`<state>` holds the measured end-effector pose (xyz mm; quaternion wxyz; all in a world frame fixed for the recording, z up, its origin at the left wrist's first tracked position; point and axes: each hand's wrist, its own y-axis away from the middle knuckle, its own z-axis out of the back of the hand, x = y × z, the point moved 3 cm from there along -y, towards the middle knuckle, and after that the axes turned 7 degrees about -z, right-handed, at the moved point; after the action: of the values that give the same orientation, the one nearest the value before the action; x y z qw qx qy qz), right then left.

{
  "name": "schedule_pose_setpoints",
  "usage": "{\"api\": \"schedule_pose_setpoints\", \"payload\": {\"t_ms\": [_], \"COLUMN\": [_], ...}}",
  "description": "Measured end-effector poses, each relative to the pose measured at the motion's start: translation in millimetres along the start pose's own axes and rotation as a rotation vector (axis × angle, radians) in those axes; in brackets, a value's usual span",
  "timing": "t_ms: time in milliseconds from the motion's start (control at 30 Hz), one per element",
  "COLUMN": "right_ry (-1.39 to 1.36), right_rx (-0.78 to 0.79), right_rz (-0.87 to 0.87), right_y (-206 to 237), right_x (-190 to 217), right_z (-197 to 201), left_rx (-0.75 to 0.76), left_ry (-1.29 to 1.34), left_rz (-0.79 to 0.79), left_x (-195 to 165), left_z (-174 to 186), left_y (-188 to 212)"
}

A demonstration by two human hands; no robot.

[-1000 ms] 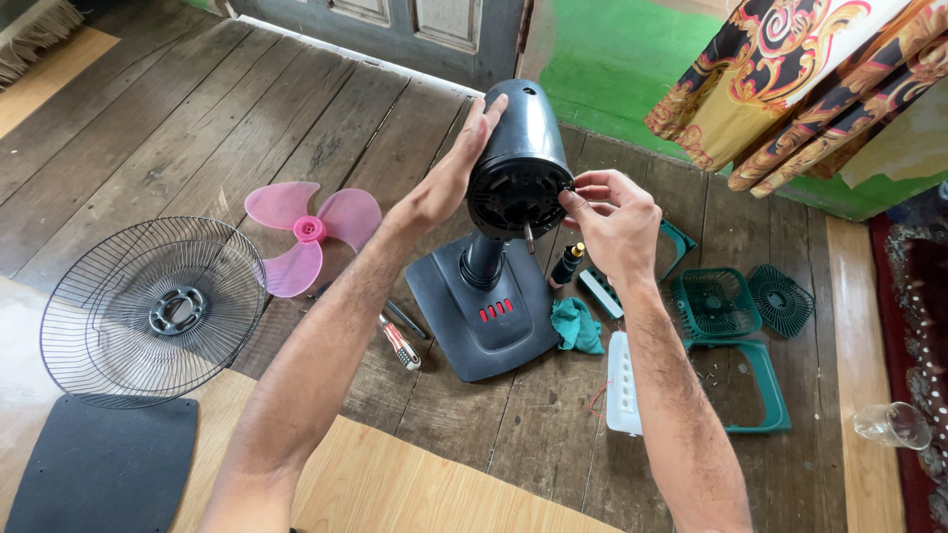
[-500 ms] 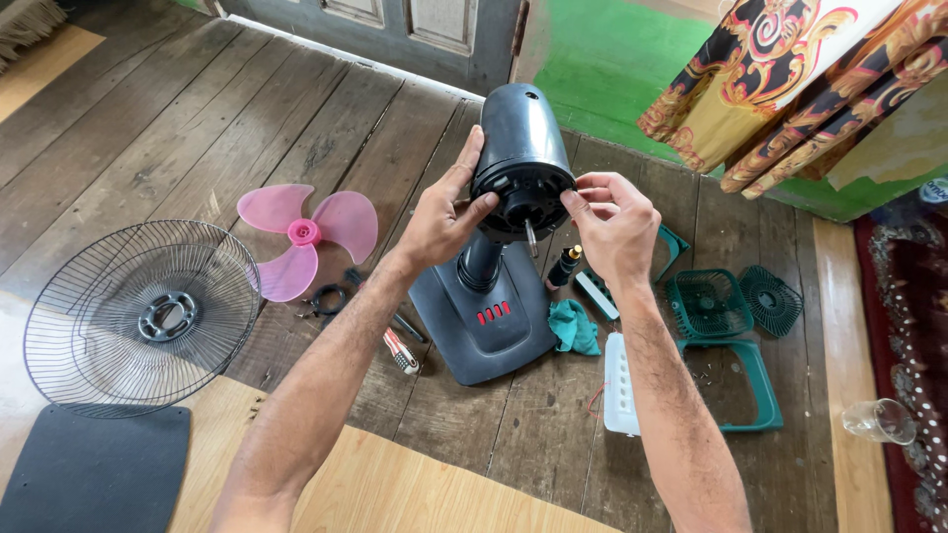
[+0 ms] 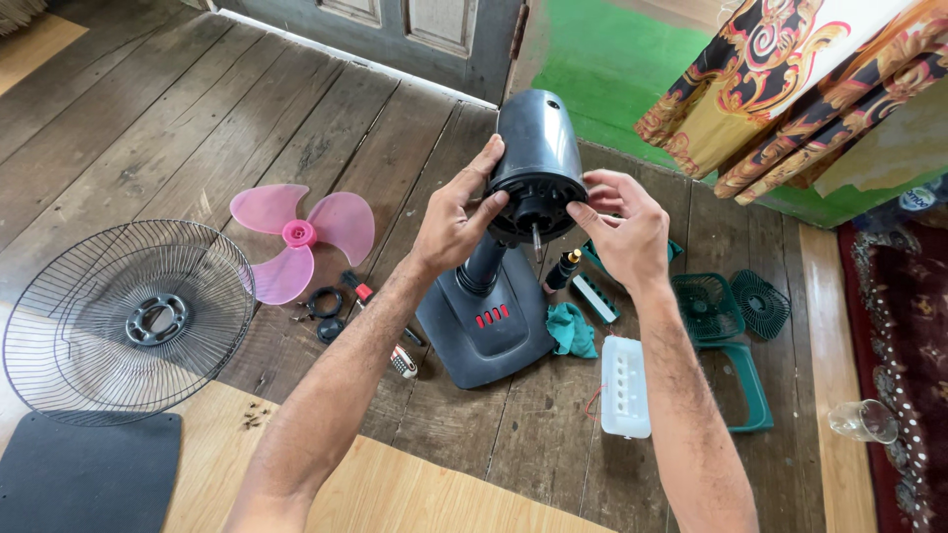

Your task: The person services a disassembled pedestal fan on the floor. They brush dust from the fan guard and blade assembly with a brush, remove the motor housing cover from the stand, unscrew components with a screwdriver, and wipe fan parts with a cloth.

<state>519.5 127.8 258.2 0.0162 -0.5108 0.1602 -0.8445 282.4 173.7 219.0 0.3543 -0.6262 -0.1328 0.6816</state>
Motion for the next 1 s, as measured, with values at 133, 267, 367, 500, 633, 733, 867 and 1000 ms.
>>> {"api": "schedule_pose_setpoints", "payload": {"t_ms": [133,267,367,500,633,733,867,1000], "right_ry": [-0.09,-0.052,-0.034,0.072,0.247,0.327,0.306,0.286], "right_rx": [0.19,0.373,0.477,0.535,0.605,0.649,0.665,0.636], "right_rz": [0.026,0.001,0.061,0.179,0.233,0.245,0.244,0.264], "right_y": [-18,-41,-55,-71,-85,-96,-98,-94], "right_x": [0,0,5,16,25,31,36,40], "right_z": [4,1,-5,-8,-12,-16,-15,-16], "left_rx": [0.016,0.073,0.123,0.173,0.218,0.233,0.23,0.246], "left_ry": [0.008,-0.032,-0.092,-0.073,0.019,0.044,0.127,0.123], "left_rz": [-0.026,-0.002,0.001,-0.055,-0.077,-0.053,-0.092,-0.117], "left_x": [-8,-14,-18,-17,-8,1,12,23], "left_z": [5,20,27,33,36,36,33,35], "left_y": [-7,-16,-21,-29,-36,-37,-40,-45]}}
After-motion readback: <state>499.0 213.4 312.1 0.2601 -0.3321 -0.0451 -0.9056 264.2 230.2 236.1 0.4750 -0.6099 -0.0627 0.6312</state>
